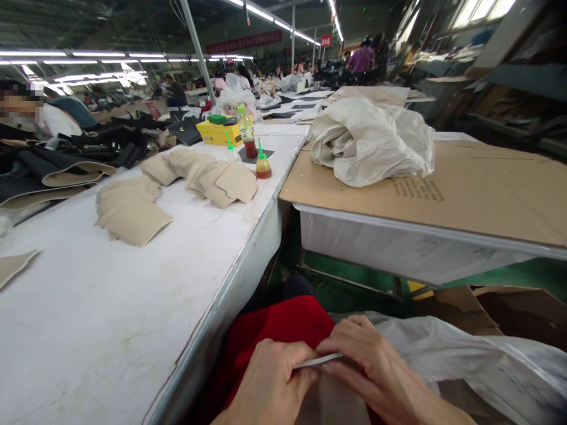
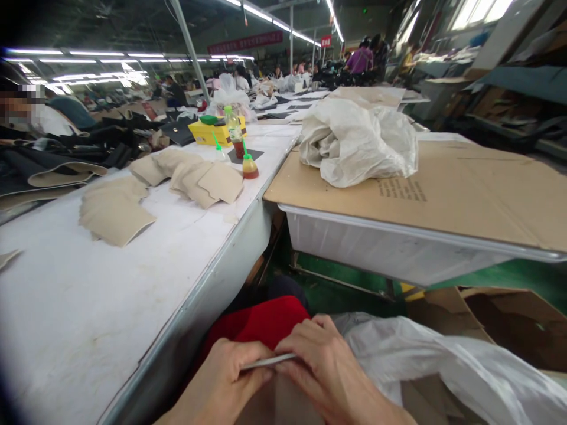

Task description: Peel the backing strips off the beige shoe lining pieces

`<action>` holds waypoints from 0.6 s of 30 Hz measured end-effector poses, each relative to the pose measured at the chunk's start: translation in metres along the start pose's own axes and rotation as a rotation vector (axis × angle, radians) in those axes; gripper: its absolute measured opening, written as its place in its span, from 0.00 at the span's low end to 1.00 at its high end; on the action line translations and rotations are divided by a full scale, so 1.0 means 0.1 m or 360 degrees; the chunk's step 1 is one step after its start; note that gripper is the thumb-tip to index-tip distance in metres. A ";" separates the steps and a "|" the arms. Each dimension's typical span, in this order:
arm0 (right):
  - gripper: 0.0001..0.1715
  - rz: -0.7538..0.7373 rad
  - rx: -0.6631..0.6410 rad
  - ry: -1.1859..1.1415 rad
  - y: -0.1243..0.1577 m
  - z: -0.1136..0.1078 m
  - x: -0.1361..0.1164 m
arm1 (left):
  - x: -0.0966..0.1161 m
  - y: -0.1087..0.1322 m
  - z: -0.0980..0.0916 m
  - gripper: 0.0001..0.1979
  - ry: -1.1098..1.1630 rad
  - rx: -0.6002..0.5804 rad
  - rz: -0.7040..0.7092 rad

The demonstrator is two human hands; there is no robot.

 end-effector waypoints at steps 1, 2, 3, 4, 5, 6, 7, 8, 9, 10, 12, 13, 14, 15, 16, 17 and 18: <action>0.14 0.0039 -0.0006 -0.0068 0.00 0.03 0.02 | -0.02 0.00 0.00 0.09 -0.0012 0.0004 -0.0008; 0.16 0.0075 0.0003 -0.0119 0.00 0.05 0.04 | -0.03 0.00 0.00 0.09 -0.0017 0.0009 -0.0009; 0.18 0.0105 0.0009 -0.0159 0.01 0.07 0.07 | -0.04 0.00 0.00 0.09 -0.0020 0.0010 -0.0003; 0.19 0.0129 0.0015 -0.0192 0.02 0.09 0.08 | -0.05 0.00 0.01 0.09 -0.0024 0.0012 0.0006; 0.21 0.0144 0.0030 -0.0219 0.03 0.10 0.10 | -0.05 0.00 0.01 0.09 -0.0034 0.0008 0.0019; 0.22 0.0153 0.0046 -0.0241 0.03 0.10 0.11 | -0.05 0.00 0.02 0.09 -0.0050 0.0000 0.0032; 0.22 0.0154 0.0068 -0.0258 0.03 0.10 0.12 | -0.05 0.00 0.03 0.09 -0.0069 -0.0012 0.0040; 0.22 0.0148 0.0098 -0.0271 0.04 0.08 0.12 | -0.04 0.00 0.04 0.09 -0.0090 -0.0022 0.0046; 0.21 0.0139 0.0123 -0.0280 0.04 0.07 0.12 | -0.02 0.00 0.04 0.09 -0.0118 -0.0031 0.0051; 0.21 0.0134 0.0140 -0.0284 0.04 0.06 0.13 | 0.00 -0.01 0.04 0.08 -0.0154 -0.0035 0.0064; 0.19 0.0115 0.0160 -0.0275 0.05 0.05 0.13 | 0.05 -0.01 0.03 0.07 -0.0260 -0.0045 0.0101; 0.19 0.0100 0.0166 -0.0264 0.05 0.05 0.13 | 0.07 -0.02 0.03 0.07 -0.0330 -0.0050 0.0133; 0.19 0.0081 0.0162 -0.0256 0.06 0.05 0.12 | 0.10 -0.02 0.02 0.08 -0.0401 -0.0050 0.0167; 0.20 0.0057 0.0158 -0.0247 0.06 0.05 0.11 | 0.12 -0.02 0.02 0.09 -0.0464 -0.0053 0.0207; 0.19 0.0032 0.0154 -0.0239 0.06 0.05 0.09 | 0.14 -0.02 0.01 0.10 -0.0515 -0.0059 0.0249; 0.19 0.0003 0.0146 -0.0231 0.05 0.04 0.07 | 0.16 -0.01 0.01 0.11 -0.0558 -0.0064 0.0288; 0.18 -0.0021 0.0136 -0.0218 0.05 0.04 0.06 | 0.17 -0.01 0.01 0.11 -0.0587 -0.0068 0.0321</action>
Point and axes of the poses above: each hand's wrist, its own y-axis away from the middle knuckle, its own z-axis out of the palm, x = y × z, the point moved 9 cm from there along -y, towards the middle knuckle, and after that the axes turned 3 degrees about -z, right-handed, at the moved point
